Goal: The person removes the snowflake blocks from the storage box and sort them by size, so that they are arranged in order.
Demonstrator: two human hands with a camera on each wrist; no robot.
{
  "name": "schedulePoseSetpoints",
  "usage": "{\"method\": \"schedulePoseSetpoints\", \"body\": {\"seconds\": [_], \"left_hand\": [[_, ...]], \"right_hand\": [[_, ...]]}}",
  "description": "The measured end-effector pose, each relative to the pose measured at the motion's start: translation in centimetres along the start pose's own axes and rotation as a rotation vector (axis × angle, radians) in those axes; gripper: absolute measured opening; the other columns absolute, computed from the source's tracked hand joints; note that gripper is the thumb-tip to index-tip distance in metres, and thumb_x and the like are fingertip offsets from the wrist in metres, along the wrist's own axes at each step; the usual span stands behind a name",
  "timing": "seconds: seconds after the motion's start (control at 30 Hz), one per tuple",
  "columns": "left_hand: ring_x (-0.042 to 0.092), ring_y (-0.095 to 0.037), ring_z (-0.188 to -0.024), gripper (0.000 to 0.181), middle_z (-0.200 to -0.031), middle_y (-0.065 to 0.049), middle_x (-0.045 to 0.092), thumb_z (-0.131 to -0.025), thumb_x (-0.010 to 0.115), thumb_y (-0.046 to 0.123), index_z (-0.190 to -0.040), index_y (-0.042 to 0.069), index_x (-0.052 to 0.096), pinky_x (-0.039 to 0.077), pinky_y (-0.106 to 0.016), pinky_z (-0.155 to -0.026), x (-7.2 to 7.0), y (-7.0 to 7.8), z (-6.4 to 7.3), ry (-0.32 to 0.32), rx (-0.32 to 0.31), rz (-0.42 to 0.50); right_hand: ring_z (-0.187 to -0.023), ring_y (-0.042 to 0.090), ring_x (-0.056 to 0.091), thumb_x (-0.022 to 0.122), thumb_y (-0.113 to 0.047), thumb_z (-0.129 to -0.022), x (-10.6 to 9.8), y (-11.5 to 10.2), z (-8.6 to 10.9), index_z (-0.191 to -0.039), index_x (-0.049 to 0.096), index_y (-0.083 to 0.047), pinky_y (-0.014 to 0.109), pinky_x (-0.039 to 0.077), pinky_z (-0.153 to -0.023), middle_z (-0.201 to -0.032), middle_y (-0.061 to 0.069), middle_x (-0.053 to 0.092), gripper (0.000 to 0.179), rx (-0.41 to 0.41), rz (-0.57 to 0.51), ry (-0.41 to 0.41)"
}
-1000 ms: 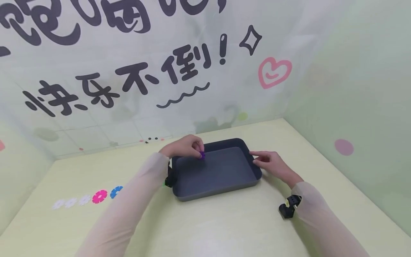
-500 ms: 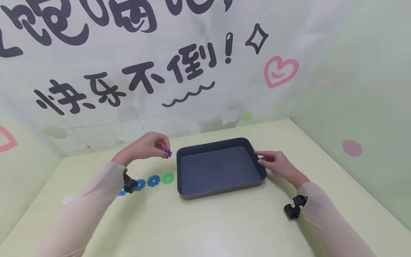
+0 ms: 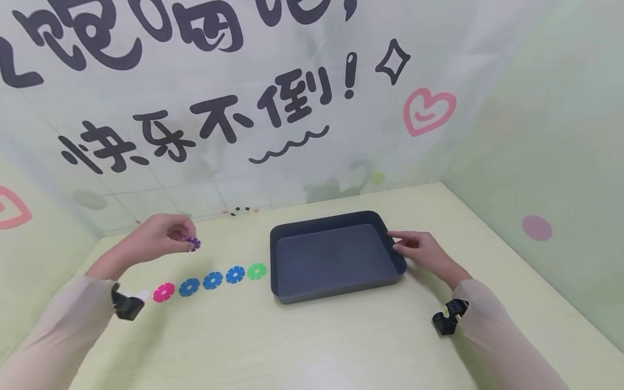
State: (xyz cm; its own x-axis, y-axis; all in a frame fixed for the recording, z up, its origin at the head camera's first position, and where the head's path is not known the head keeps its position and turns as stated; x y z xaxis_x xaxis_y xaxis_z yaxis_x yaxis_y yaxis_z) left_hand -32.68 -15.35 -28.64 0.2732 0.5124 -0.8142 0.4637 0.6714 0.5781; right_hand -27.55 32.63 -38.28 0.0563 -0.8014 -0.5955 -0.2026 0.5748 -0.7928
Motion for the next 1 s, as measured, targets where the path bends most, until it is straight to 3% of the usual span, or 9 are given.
{"method": "schedulePoseSetpoints", "body": {"seconds": [0.13, 0.33, 0.67, 1.0], "left_hand": [[0.058, -0.018, -0.075, 0.013, -0.081, -0.004, 0.061, -0.078, 0.071, 0.005, -0.085, 0.006, 0.060, 0.050, -0.024, -0.067, -1.3, -2.6, 2.8, 0.055, -0.047, 0.000], [0.060, -0.018, -0.077, 0.020, -0.084, -0.006, 0.062, -0.080, 0.071, 0.012, -0.093, 0.003, 0.059, 0.049, -0.022, -0.067, -2.9, -8.1, 6.6, 0.136, -0.162, -0.043], [0.056, -0.019, -0.075, 0.034, -0.084, -0.008, 0.063, -0.082, 0.069, 0.023, -0.100, -0.003, 0.059, 0.043, -0.034, -0.061, -5.1, -16.1, 12.4, 0.136, -0.389, -0.127], [0.055, -0.015, -0.073, 0.047, -0.083, -0.013, 0.066, -0.085, 0.066, 0.025, -0.108, -0.014, 0.054, 0.041, -0.033, -0.062, -5.8, -19.8, 15.5, 0.157, -0.487, -0.064]], "right_hand": [[-0.090, -0.002, 0.054, 0.059, -0.018, -0.090, 0.0, 0.1, 0.0, -0.126, 0.051, 0.004, 0.017, 0.043, -0.073, -0.120, 0.024, 0.055, 0.043, 0.000, 0.011, -0.002], [-0.091, -0.003, 0.054, 0.059, -0.019, -0.090, 0.0, 0.1, 0.0, -0.126, 0.051, 0.003, 0.017, 0.044, -0.074, -0.121, 0.023, 0.055, 0.043, 0.011, 0.022, -0.003], [-0.092, -0.001, 0.054, 0.058, -0.018, -0.091, 0.2, -0.1, 0.0, -0.127, 0.050, 0.004, 0.018, 0.044, -0.073, -0.121, 0.024, 0.054, 0.043, 0.015, 0.022, -0.018], [-0.088, -0.002, 0.054, 0.059, -0.018, -0.090, 0.2, 0.1, -0.2, -0.127, 0.051, 0.004, 0.019, 0.044, -0.071, -0.119, 0.023, 0.055, 0.043, 0.015, 0.008, -0.013]]}}
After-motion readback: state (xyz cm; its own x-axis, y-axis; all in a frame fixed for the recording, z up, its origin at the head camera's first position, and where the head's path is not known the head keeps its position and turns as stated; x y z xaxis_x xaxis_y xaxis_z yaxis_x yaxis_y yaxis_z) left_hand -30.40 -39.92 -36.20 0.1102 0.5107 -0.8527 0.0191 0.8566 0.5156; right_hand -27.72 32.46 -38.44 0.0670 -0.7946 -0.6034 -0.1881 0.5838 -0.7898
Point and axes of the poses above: each hand's wrist, its own z-axis away from the middle knuckle, its own x-axis out of the palm, y = z × x, the point moved 8 cm from there along -z, towards the middle knuckle
